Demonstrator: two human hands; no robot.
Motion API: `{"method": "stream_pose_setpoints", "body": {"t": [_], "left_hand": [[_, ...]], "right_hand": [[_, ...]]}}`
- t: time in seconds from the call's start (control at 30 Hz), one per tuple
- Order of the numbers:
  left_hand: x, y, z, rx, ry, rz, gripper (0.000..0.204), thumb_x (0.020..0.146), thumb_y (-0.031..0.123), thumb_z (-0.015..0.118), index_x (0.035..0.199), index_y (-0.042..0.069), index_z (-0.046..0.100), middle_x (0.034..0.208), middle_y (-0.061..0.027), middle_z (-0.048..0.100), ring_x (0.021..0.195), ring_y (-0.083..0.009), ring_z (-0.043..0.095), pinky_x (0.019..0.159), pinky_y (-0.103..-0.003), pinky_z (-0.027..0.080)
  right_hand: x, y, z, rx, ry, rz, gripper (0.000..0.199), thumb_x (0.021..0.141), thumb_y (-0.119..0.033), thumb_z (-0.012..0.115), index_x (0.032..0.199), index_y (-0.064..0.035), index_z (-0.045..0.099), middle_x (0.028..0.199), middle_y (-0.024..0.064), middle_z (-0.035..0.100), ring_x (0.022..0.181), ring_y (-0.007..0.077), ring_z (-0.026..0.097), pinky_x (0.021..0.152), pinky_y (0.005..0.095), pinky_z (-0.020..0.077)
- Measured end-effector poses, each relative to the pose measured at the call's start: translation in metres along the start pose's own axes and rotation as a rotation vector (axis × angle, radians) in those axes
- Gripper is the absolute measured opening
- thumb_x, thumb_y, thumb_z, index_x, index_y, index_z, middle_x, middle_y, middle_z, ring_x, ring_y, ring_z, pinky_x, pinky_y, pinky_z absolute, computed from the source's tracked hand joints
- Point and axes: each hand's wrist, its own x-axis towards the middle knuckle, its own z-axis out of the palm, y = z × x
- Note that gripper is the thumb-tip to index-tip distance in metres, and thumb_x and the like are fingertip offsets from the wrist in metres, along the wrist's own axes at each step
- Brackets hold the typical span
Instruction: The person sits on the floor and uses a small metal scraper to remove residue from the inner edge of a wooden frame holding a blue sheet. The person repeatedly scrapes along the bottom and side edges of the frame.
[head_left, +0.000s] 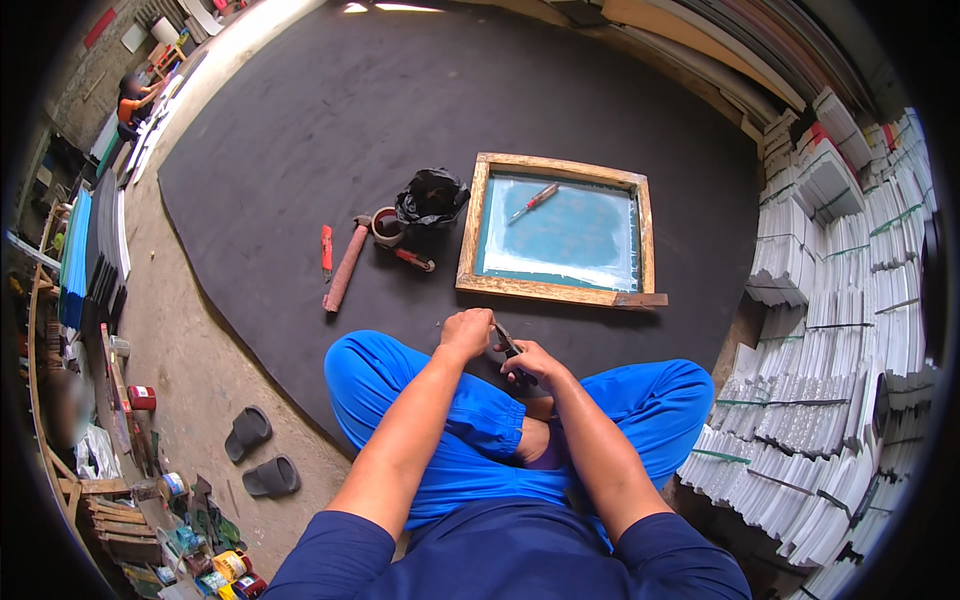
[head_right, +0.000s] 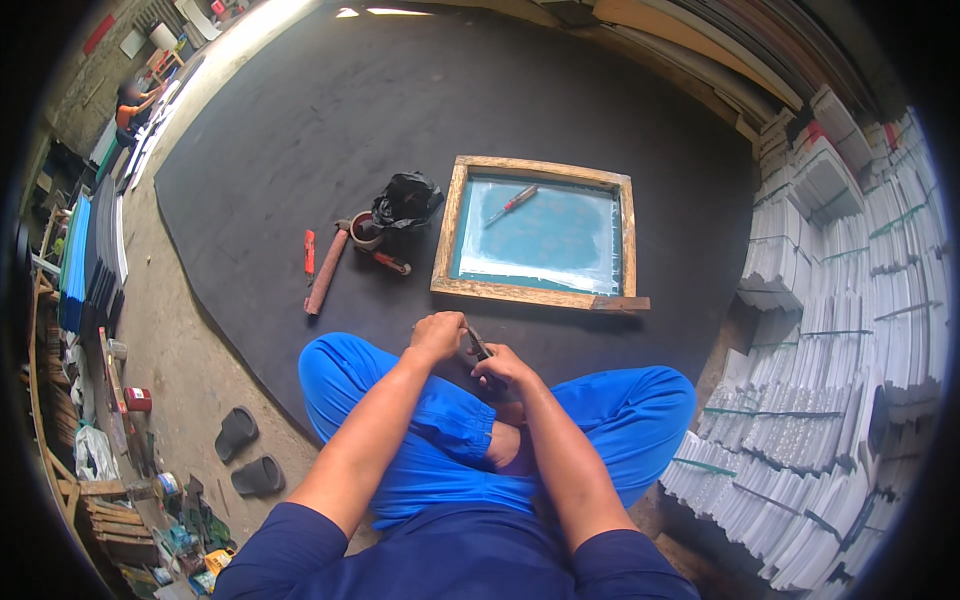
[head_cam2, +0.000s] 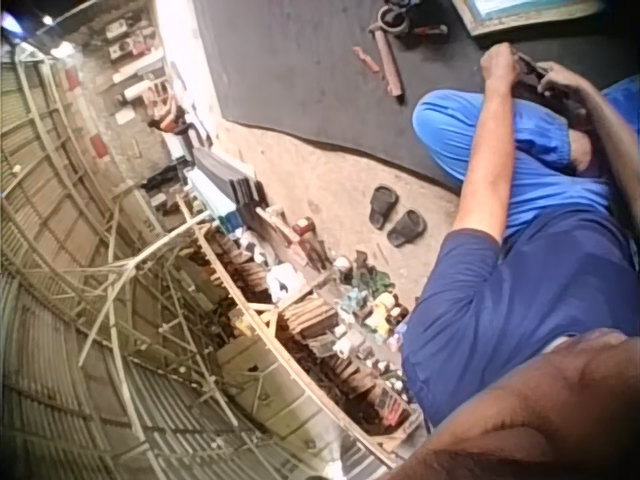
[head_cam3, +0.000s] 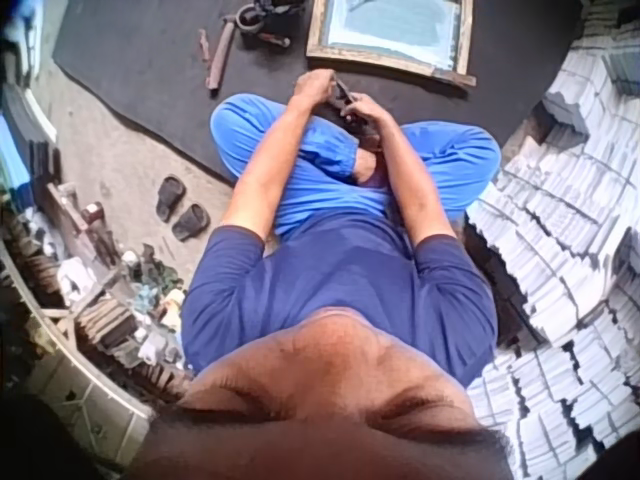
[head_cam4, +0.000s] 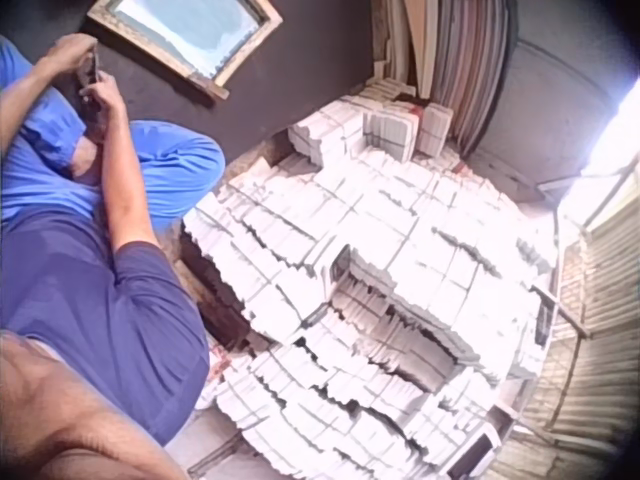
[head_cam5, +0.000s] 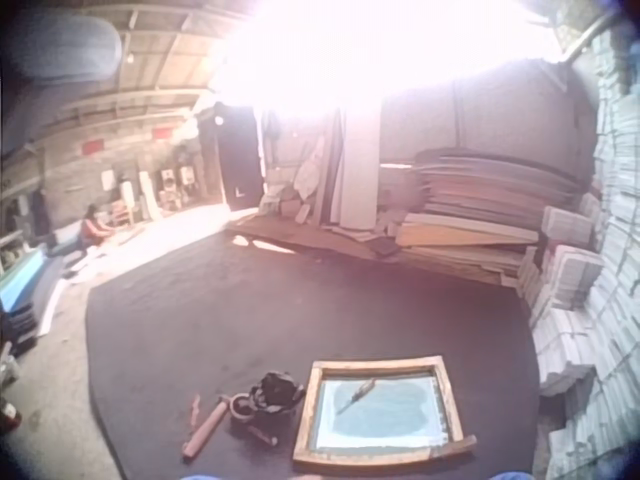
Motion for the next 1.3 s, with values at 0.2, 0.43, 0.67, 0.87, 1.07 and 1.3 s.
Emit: {"method": "stream_pose_setpoints", "body": {"t": [0.2,0.43,0.67,0.87,1.07,1.3], "left_hand": [[-0.001,-0.008,0.001,0.061,-0.064,-0.174,0.020,0.090,0.025,0.067,0.103,0.012,0.074,0.106,-0.0146,0.073,0.099,-0.0334,0.071,0.083,-0.045,0.057],[-0.002,0.001,-0.012,0.180,-0.171,-0.347,0.028,0.086,0.033,0.073,0.102,0.011,0.077,0.109,-0.0148,0.074,0.104,-0.0313,0.071,0.085,-0.043,0.058],[0.002,0.009,-0.007,0.178,-0.109,-0.280,0.037,0.085,0.042,0.073,0.105,0.010,0.075,0.108,-0.0125,0.074,0.102,-0.0316,0.072,0.085,-0.044,0.058],[0.007,0.014,-0.007,0.118,-0.063,-0.218,0.038,0.087,0.041,0.071,0.107,0.009,0.071,0.108,-0.0140,0.072,0.101,-0.0337,0.070,0.084,-0.047,0.057],[0.009,0.019,0.000,0.094,0.013,-0.143,0.036,0.087,0.041,0.070,0.105,0.009,0.069,0.106,-0.0115,0.070,0.100,-0.0326,0.070,0.084,-0.047,0.056],[0.010,0.026,0.001,0.060,0.004,-0.108,0.035,0.087,0.040,0.070,0.103,0.010,0.070,0.104,-0.0115,0.069,0.099,-0.0322,0.070,0.082,-0.046,0.056]], "right_hand": [[-0.012,-0.008,0.001,0.164,-0.049,0.179,0.045,0.090,-0.002,0.061,0.133,-0.0049,0.051,0.093,0.0112,0.067,0.075,0.0170,0.067,0.065,0.0374,0.0583],[0.007,-0.011,-0.043,0.021,0.381,0.006,0.021,0.089,-0.001,0.058,0.110,0.0005,0.055,0.085,0.0111,0.066,0.069,0.0181,0.067,0.058,0.0332,0.0554],[0.021,-0.021,-0.072,-0.148,0.544,0.048,0.009,0.084,0.000,0.058,0.092,0.0027,0.056,0.074,0.0081,0.057,0.059,0.0164,0.057,0.054,0.0331,0.0506],[0.030,-0.027,-0.072,-0.216,0.572,0.089,0.007,0.082,-0.003,0.059,0.080,0.0027,0.056,0.069,0.0099,0.057,0.058,0.0192,0.057,0.051,0.0361,0.0478],[0.025,-0.041,-0.055,-0.300,0.655,0.146,0.011,0.085,-0.009,0.057,0.085,0.0021,0.061,0.065,0.0129,0.061,0.053,0.0248,0.061,0.048,0.0400,0.0479],[0.025,-0.028,-0.049,-0.354,0.816,0.127,0.021,0.089,-0.018,0.057,0.100,-0.0045,0.068,0.103,0.0243,0.071,0.102,0.0429,0.066,0.087,0.0489,0.0514]]}}
